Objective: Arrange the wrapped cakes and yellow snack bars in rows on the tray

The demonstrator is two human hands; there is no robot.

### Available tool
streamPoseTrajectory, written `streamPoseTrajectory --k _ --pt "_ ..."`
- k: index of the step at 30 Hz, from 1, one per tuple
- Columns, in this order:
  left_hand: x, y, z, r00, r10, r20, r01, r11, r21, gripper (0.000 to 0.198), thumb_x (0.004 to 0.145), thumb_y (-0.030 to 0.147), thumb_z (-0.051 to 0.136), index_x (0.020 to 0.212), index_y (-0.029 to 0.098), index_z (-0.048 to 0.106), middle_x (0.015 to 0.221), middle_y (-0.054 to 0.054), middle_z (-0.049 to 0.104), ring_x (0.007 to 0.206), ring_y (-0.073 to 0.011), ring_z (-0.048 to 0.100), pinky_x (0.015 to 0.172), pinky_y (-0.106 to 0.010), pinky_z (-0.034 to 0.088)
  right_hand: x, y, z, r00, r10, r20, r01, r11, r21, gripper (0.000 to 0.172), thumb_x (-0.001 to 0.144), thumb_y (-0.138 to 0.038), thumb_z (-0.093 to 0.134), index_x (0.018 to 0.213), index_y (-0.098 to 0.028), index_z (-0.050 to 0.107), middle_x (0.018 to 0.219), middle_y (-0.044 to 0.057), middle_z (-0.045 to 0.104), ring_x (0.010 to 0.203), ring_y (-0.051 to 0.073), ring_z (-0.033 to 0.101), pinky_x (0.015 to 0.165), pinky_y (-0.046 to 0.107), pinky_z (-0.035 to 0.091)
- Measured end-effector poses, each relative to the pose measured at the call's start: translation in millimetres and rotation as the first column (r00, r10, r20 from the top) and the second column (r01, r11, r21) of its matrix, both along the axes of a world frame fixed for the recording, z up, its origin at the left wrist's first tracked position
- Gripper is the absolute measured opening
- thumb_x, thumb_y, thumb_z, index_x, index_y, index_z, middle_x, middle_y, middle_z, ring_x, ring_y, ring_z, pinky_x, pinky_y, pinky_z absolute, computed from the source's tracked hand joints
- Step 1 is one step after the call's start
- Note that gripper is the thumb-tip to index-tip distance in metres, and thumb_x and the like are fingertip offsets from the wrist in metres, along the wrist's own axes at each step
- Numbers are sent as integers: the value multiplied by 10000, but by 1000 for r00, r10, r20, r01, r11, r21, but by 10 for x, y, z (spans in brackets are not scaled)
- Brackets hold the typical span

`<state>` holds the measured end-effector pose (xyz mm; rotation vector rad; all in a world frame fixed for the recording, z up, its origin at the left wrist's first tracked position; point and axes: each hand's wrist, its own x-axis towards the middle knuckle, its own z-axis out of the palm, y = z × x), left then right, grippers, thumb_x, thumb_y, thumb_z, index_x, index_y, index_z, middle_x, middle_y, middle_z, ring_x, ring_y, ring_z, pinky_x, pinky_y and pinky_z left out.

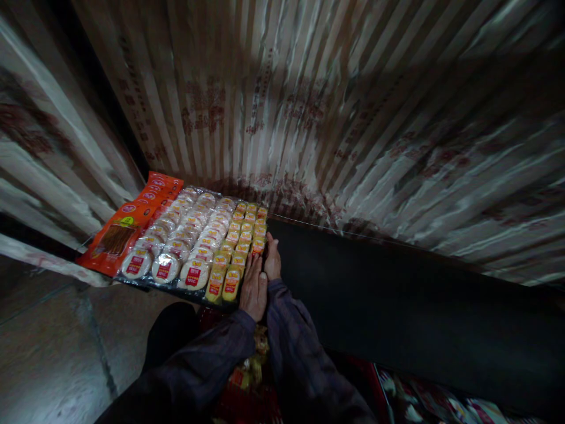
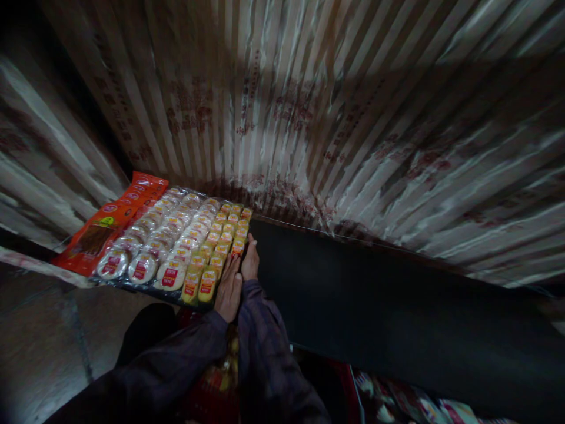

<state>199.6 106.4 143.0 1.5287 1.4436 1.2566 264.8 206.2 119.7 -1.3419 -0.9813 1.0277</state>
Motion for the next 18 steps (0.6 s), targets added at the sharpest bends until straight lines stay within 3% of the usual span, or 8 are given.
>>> streamPoseTrajectory --k 12,18 --pt "4 12 -24 1000 -4 5 4 1000 -15 598 994 445 237 1472 126 398 1558 -113 337 1494 -213 164 1238 -433 170 -6 76 -40 1000 1 -25 -1 1000 12 660 892 -681 329 1282 -231 614 1287 36 652 1254 193 550 1079 365 413" --pt "-6 33 -55 998 -8 -56 9 1000 10 620 994 463 195 1466 119 404 1552 -110 351 1498 -206 142 1240 -419 168 -5 25 -80 998 -13 -65 10 999 -44 736 897 -696 263 1355 -193 543 1414 65 549 1324 189 491 1116 373 385"
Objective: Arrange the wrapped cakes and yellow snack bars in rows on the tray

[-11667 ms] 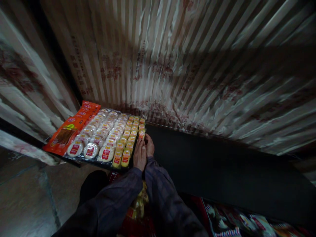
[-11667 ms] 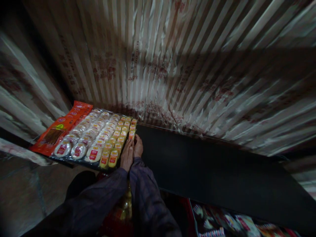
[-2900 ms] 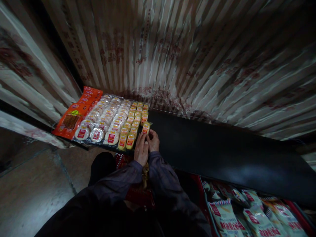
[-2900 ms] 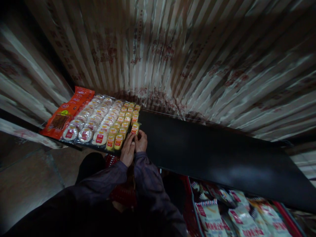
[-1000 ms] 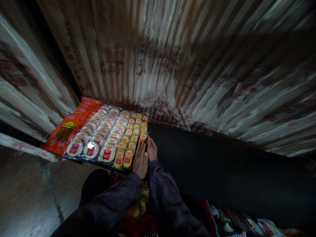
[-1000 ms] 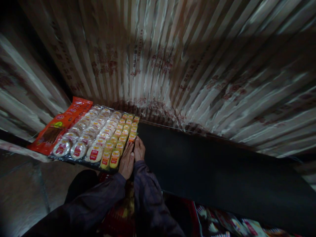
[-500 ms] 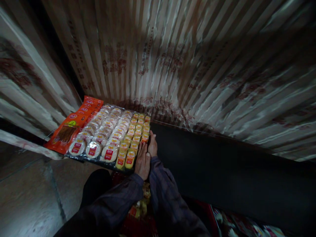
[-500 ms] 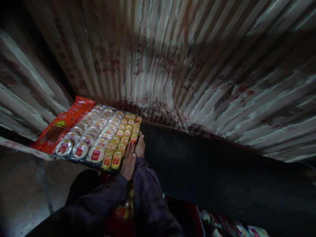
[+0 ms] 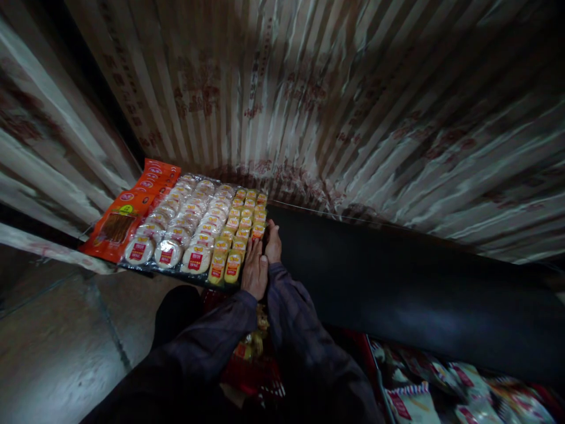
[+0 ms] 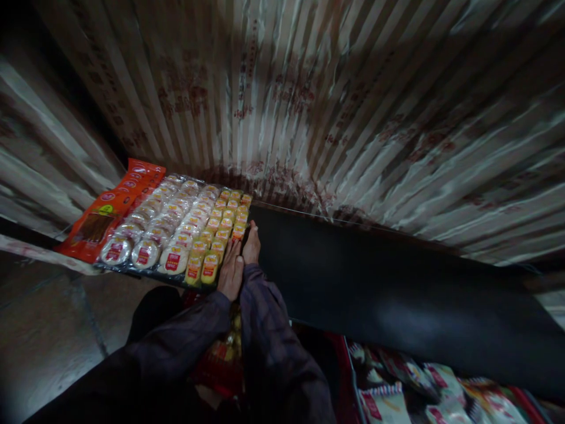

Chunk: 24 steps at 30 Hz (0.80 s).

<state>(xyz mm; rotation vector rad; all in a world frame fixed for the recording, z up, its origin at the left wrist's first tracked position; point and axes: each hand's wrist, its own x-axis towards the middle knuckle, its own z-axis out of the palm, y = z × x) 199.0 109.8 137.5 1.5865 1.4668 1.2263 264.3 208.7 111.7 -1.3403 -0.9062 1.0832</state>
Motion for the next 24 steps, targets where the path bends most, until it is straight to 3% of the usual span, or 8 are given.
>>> streamPoseTrajectory --k 5,9,13,16,19,22,24 --pt "-40 18 -62 995 36 -94 -26 995 101 648 997 476 153 1431 88 438 1522 -144 395 1486 -222 195 1229 -448 203 -15 -266 39 988 -47 -149 48 999 5 758 891 -694 281 1354 -143 518 1464 115 486 1348 188 466 1128 372 376" --pt "-57 -62 -66 987 -3 -163 42 970 241 613 1006 438 164 1313 79 555 1415 -167 526 1436 -229 329 1181 -448 326 34 -629 71 967 -132 -218 136 991 3 674 877 -669 373 1207 -133 613 1307 133 614 1228 209 565 1087 397 418" --pt "-99 -339 -100 949 -159 -273 245 917 315 529 1008 352 198 1221 102 613 1278 -150 636 1313 -207 498 1127 -421 416 93 -1105 84 989 -118 -90 126 989 80 569 887 -629 411 1089 -153 648 1117 110 695 1070 205 632 1015 391 466" --pt "-197 -669 -202 925 -204 -320 309 894 325 473 995 293 237 1231 103 601 1340 -159 588 1374 -214 425 1138 -439 404 107 -1473 120 999 -32 28 28 989 143 517 915 -602 398 1104 -183 635 1085 94 704 1028 193 647 961 360 490" --pt "-352 -1046 -380 904 -247 -348 362 875 321 430 966 244 303 1278 110 566 1390 -158 543 1406 -225 376 1163 -473 362 81 -1843 135 965 65 252 -119 971 205 428 950 -523 390 1109 -213 639 1071 84 705 1030 199 641 954 365 485" --pt "-497 -1382 -634 887 -290 -359 379 901 209 432 916 226 396 1305 126 555 1357 -152 570 1374 -250 419 1144 -482 378 27 -2202 -2 890 128 438 -237 950 205 371 966 -414 367 1094 -214 652 1061 91 700 1056 213 622 981 387 466" --pt "-550 -1527 -825 880 -342 -330 374 927 38 414 869 184 438 1243 128 607 1273 -157 626 1288 -257 512 1101 -449 428 7 -2407 -204 859 204 469 -284 953 107 342 947 -339 388 1099 -191 656 1053 103 698 1039 222 627 976 395 471"
